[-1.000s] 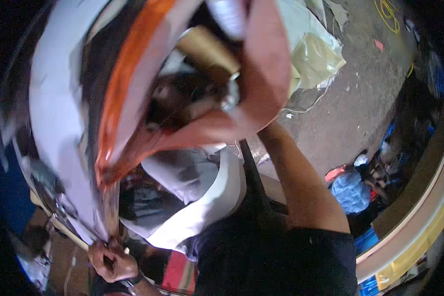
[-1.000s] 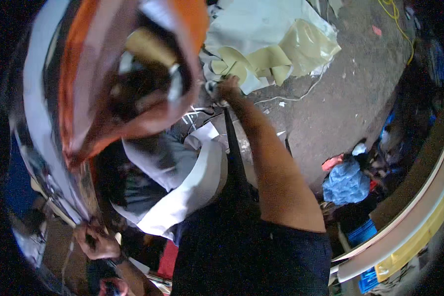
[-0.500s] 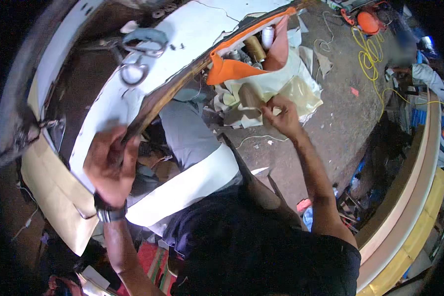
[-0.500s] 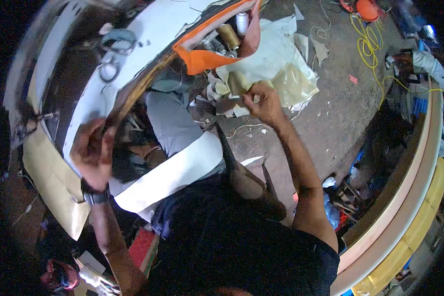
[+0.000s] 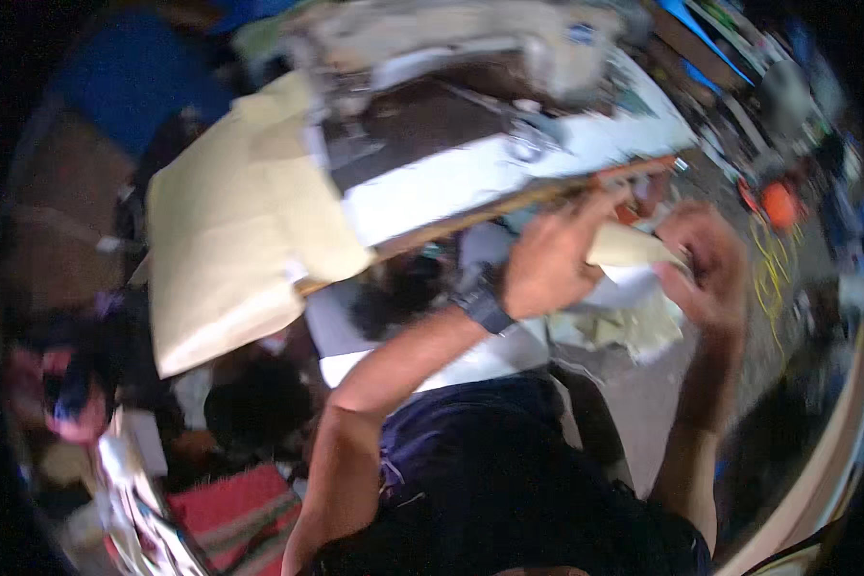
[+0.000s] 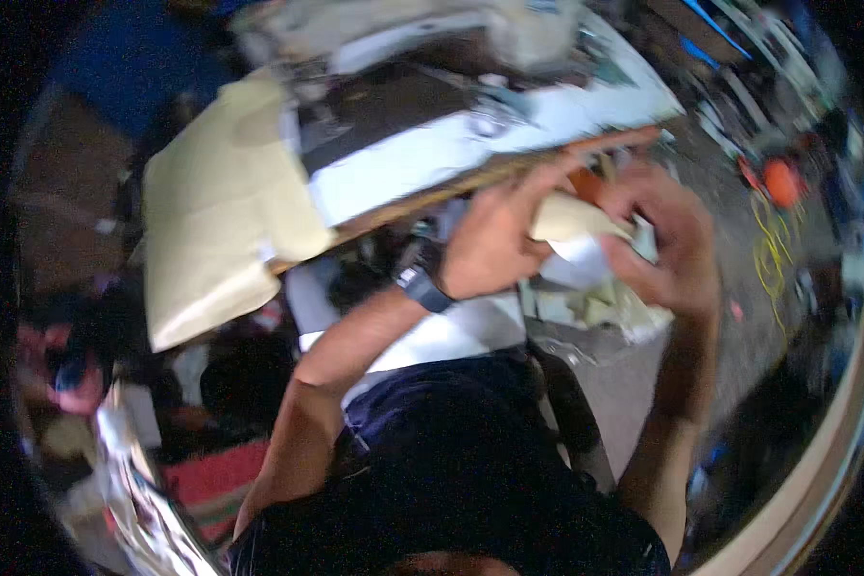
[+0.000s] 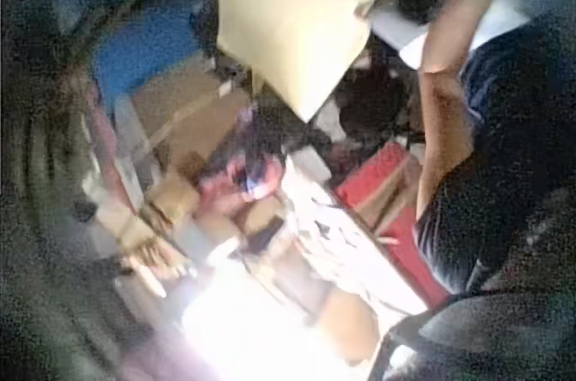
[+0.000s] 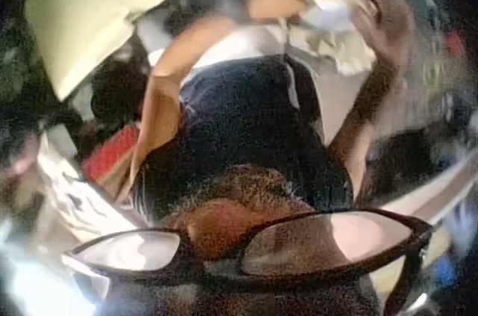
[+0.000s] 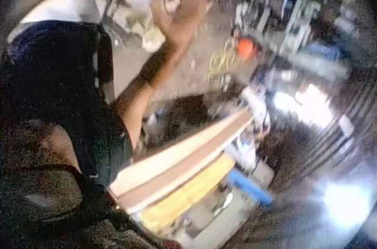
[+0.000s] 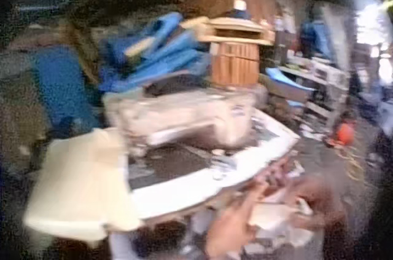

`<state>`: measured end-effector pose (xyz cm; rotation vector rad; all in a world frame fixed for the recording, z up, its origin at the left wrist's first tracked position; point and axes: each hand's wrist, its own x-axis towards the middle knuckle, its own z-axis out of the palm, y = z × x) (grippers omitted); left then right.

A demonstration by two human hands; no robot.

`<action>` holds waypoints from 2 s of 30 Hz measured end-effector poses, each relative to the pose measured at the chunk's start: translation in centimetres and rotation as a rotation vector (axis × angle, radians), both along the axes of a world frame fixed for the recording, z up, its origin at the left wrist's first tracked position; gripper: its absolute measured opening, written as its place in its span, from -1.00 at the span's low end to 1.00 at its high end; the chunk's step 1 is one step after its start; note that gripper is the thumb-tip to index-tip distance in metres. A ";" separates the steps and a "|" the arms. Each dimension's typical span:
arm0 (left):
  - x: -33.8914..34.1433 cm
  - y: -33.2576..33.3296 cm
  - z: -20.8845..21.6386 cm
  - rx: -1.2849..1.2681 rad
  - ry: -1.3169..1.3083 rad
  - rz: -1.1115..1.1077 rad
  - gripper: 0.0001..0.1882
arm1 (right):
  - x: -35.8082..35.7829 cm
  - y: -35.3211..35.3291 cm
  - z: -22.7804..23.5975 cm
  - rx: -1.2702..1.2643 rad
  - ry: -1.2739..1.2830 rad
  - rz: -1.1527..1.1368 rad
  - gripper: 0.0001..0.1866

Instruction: The recorder is sewing and fitting upholstery fabric onto a padded cushion using an industrial sewing machine.

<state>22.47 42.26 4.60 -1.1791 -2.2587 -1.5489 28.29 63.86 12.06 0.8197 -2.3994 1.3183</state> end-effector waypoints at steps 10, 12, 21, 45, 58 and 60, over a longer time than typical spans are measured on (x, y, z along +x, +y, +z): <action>6.6 -19.3 -0.2 -0.115 -0.287 0.409 -0.78 | -6.0 -5.4 0.0 0.093 -0.004 0.024 -0.83; 6.5 -22.7 0.5 -0.121 -0.466 0.401 -0.80 | -7.0 -7.0 -0.2 0.141 -0.011 0.009 -0.85; 4.3 -30.7 0.8 0.134 -0.583 0.488 -0.83 | -13.1 -8.5 -3.0 0.195 -0.243 0.220 -0.73; 0.3 -40.6 8.7 0.231 0.053 0.952 -0.84 | -12.6 -7.0 -2.4 0.599 -0.192 0.088 -0.73; -2.9 -37.9 17.0 0.073 0.179 0.903 -0.65 | -10.0 -11.4 -3.7 0.098 -0.851 0.413 -0.73; -3.2 -35.4 19.0 -0.090 0.269 0.831 -0.61 | -8.9 -12.2 -5.4 0.290 -0.864 0.532 -0.77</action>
